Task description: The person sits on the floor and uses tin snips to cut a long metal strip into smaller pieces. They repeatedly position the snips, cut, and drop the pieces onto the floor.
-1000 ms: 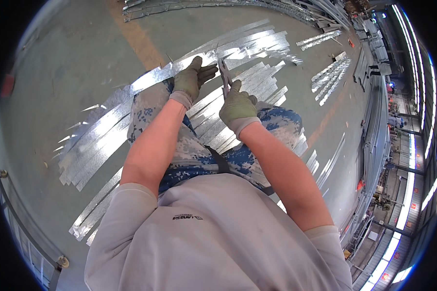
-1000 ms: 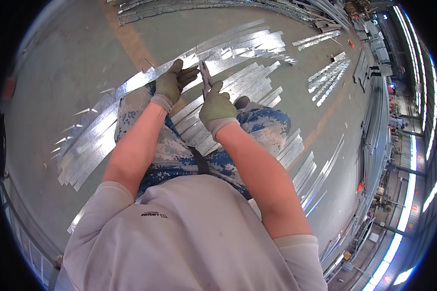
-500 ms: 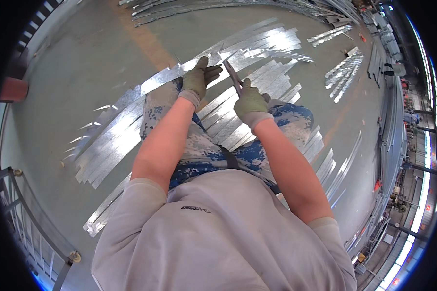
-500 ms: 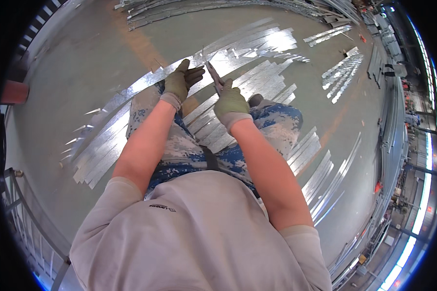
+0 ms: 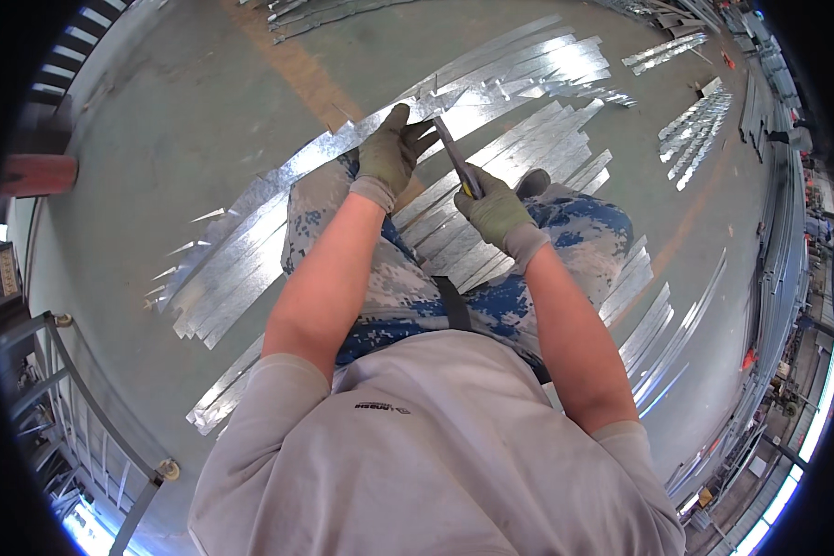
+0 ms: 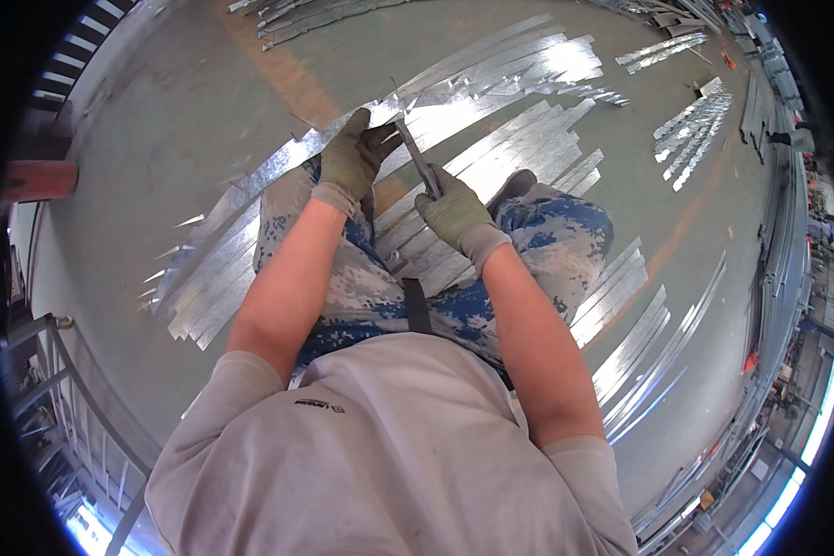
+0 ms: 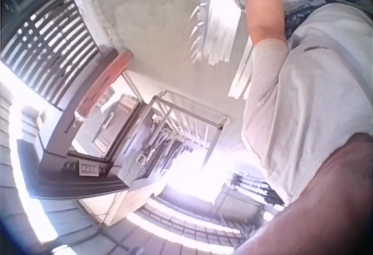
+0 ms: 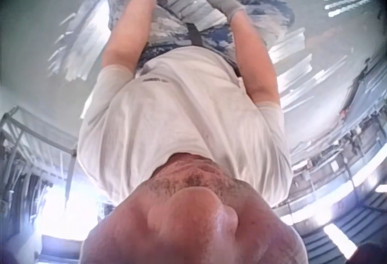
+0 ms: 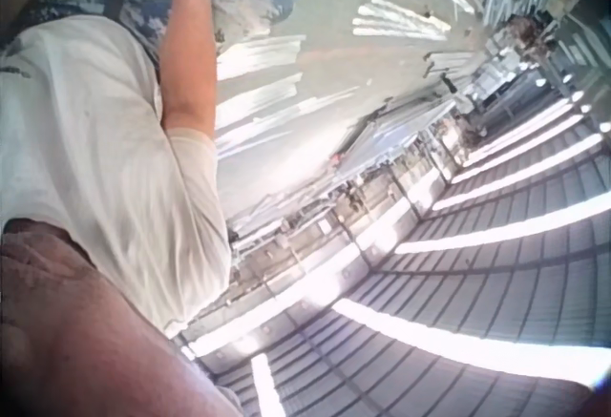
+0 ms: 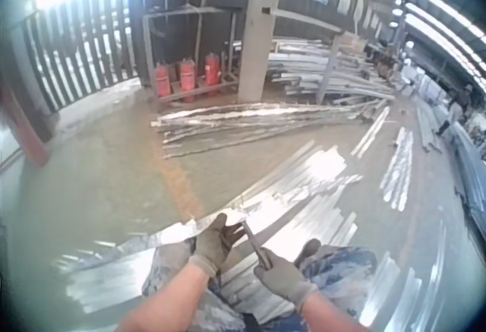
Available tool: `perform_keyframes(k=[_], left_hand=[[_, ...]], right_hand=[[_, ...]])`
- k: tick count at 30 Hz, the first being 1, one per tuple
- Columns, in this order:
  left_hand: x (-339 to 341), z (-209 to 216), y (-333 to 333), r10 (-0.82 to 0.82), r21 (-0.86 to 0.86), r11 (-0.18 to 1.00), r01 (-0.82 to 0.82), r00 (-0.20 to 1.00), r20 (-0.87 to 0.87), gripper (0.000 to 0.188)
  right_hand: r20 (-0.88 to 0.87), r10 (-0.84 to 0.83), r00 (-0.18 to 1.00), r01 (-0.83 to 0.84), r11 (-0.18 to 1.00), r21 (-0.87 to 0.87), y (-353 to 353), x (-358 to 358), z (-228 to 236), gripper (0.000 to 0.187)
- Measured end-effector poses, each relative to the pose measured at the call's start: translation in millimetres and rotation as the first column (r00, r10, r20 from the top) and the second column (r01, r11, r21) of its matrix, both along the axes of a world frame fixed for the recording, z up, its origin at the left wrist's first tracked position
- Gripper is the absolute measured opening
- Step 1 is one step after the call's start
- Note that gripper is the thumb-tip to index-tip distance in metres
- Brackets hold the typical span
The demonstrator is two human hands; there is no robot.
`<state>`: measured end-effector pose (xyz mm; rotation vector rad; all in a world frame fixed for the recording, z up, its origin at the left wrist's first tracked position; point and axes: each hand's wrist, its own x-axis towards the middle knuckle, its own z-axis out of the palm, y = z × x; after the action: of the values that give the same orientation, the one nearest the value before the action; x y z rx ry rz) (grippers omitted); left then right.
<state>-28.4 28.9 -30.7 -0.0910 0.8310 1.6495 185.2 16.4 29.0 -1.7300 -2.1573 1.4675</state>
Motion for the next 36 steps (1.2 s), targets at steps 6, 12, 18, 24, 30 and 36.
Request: perform_keyframes(k=[6,12,18,24,30,36], left_hand=[[-4,-5,1,0.002,0.045,0.999,-0.003,1.0,0.021,0.021],[-2,0,-3,0.005,0.05,0.999,-0.007,0.999,0.04,0.038],[-6,-6,0,0.01,0.03,0.999,-0.012,0.998,0.066,0.017],[-11,-14,-2,-0.064,0.135,0.99,0.052,0.995,0.083,0.026],[-10,-16,-6,-0.055,0.168,0.985,0.04,0.995,0.087,0.034],[-9,-11,-5,-0.084,0.204,0.977,0.066,0.993,0.081,0.033]], right_hand=[[-0.051,0.01,0.999,-0.012,0.999,-0.037,10,1,-5,0.067],[-0.234,-0.077,0.969,0.048,0.991,-0.128,9,11,-23,0.062],[-0.204,-0.058,0.977,0.018,0.981,-0.192,17,12,-3,0.06],[-0.243,-0.131,0.961,0.024,0.916,-0.399,30,18,17,0.05],[-0.439,-0.175,0.881,-0.084,0.857,-0.509,41,28,20,0.042],[-0.525,-0.384,0.76,-0.138,0.694,-0.707,46,37,-7,0.047]])
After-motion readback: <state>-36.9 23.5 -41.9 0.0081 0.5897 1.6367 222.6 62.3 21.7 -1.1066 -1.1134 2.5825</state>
